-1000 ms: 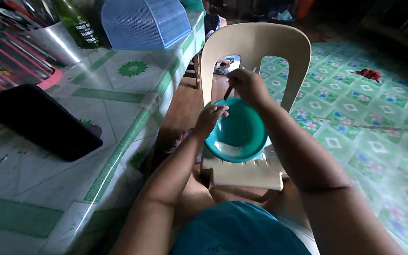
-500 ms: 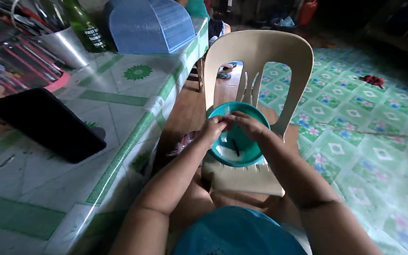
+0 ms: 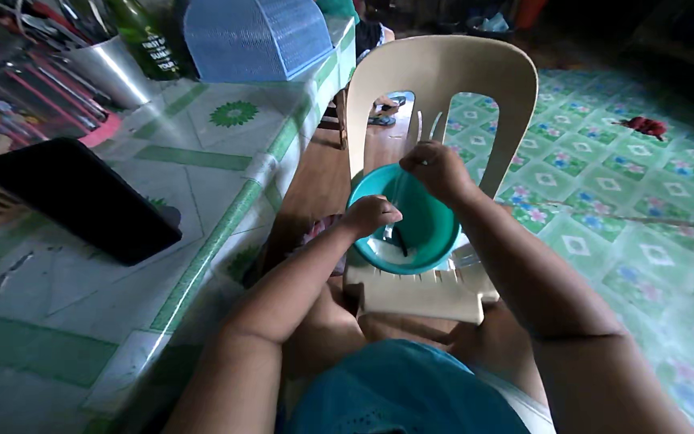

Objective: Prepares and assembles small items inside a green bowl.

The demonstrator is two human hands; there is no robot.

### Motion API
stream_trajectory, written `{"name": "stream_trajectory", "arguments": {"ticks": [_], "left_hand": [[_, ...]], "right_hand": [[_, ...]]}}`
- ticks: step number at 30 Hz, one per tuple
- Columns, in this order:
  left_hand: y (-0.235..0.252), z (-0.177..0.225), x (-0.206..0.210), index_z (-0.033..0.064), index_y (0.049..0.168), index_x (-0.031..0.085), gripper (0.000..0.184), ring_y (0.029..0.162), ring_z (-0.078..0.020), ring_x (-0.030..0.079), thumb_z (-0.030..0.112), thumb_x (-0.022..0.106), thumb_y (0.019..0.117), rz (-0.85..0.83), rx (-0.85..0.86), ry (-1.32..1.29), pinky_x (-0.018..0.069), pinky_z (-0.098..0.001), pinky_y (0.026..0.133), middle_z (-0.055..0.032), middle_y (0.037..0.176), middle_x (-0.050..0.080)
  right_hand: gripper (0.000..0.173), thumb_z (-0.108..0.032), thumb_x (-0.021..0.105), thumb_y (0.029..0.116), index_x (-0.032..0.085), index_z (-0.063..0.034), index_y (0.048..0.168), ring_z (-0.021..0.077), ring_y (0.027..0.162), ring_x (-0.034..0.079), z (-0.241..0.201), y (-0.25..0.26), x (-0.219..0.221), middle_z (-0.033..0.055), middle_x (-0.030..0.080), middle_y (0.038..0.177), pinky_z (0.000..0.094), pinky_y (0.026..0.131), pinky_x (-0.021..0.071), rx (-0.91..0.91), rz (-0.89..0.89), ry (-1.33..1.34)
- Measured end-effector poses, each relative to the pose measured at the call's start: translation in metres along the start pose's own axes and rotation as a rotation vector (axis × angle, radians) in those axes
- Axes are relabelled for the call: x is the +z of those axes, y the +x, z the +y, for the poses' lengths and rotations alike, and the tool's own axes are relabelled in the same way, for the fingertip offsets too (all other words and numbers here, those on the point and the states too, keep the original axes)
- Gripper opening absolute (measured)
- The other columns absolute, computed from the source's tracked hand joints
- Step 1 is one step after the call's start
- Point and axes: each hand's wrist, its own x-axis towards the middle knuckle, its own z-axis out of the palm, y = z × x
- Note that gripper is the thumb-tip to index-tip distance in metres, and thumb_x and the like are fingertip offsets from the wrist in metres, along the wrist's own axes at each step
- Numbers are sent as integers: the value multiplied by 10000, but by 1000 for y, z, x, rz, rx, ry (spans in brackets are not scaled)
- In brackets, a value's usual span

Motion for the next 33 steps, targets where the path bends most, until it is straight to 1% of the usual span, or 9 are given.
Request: {"name": "stream_trajectory", "arguments": {"ticks": [6, 10, 14, 16, 18, 21, 25, 29, 33], "left_hand": [[2, -3, 3, 77, 1030, 797, 271, 1043, -239, 690, 288, 629, 1011, 8, 63, 37, 526, -467, 966, -102, 1046, 742], [-10, 19, -2, 41, 1026, 786, 221, 989, -281, 700, 204, 638, 1014, 122, 40, 73, 545, -482, 922, -135, 1019, 740], [-10, 20, -2, 54, 1053, 779, 185, 937, -294, 694, 176, 646, 1008, 587, 37, 103, 563, -486, 889, -142, 971, 719], [1, 11, 2, 70, 980, 802, 112, 863, -215, 698, 147, 735, 935, 956, 192, 97, 568, -385, 845, -92, 902, 744], [4, 20, 3, 66, 936, 802, 83, 878, -180, 686, 135, 777, 899, 1099, 308, 61, 541, -348, 878, -66, 884, 751], [-1, 46, 18, 43, 878, 783, 97, 975, -189, 684, 129, 817, 851, 990, 426, -130, 539, -353, 946, -70, 898, 739], [-21, 63, 43, 120, 830, 799, 104, 1033, -124, 567, 157, 879, 774, 595, 242, -515, 475, -302, 953, -19, 952, 627], [-37, 45, 57, 55, 913, 767, 139, 1264, -131, 546, 187, 797, 879, 324, -134, -755, 477, -325, 1062, -82, 1350, 604], [-37, 36, 71, 15, 1000, 676, 119, 934, -113, 664, 123, 700, 956, 387, -305, -1074, 545, -300, 892, -60, 969, 710]], "right_hand": [[239, -211, 610, 1015, 750, -27, 954, 276, 1096, 628, -3, -10, -4, 105, 706, 1039, 598, 991, 416, -89, 25, -28], [209, -173, 623, 995, 753, -23, 930, 286, 1060, 638, -4, -23, -2, 115, 713, 1001, 568, 958, 426, -181, 155, -30], [187, -158, 612, 1021, 696, 9, 1025, 99, 938, 658, 23, -52, 8, 64, 685, 989, 309, 887, 563, 36, 523, 382], [182, -228, 573, 1045, 637, -58, 1036, 64, 844, 625, 43, -71, 32, -4, 647, 919, 297, 805, 550, 240, 590, 674], [163, -178, 556, 1042, 624, -37, 994, 93, 767, 618, 57, -80, 68, 10, 646, 848, 299, 738, 544, 471, 528, 921], [185, -132, 489, 1064, 625, -9, 1042, 120, 718, 627, 57, -86, 117, 35, 662, 829, 290, 662, 543, 687, 190, 1163], [211, -62, 412, 1056, 617, -16, 1077, 57, 788, 624, 54, -81, 108, -7, 649, 873, 258, 741, 546, 532, 84, 1149], [147, -147, 623, 1011, 664, -10, 1043, 103, 886, 602, 74, -58, 66, 47, 663, 984, 349, 840, 521, 451, 109, 722], [144, -154, 714, 958, 715, -23, 1018, 177, 997, 638, 66, -48, 47, 93, 672, 1070, 415, 906, 545, 354, 168, 476]]}}
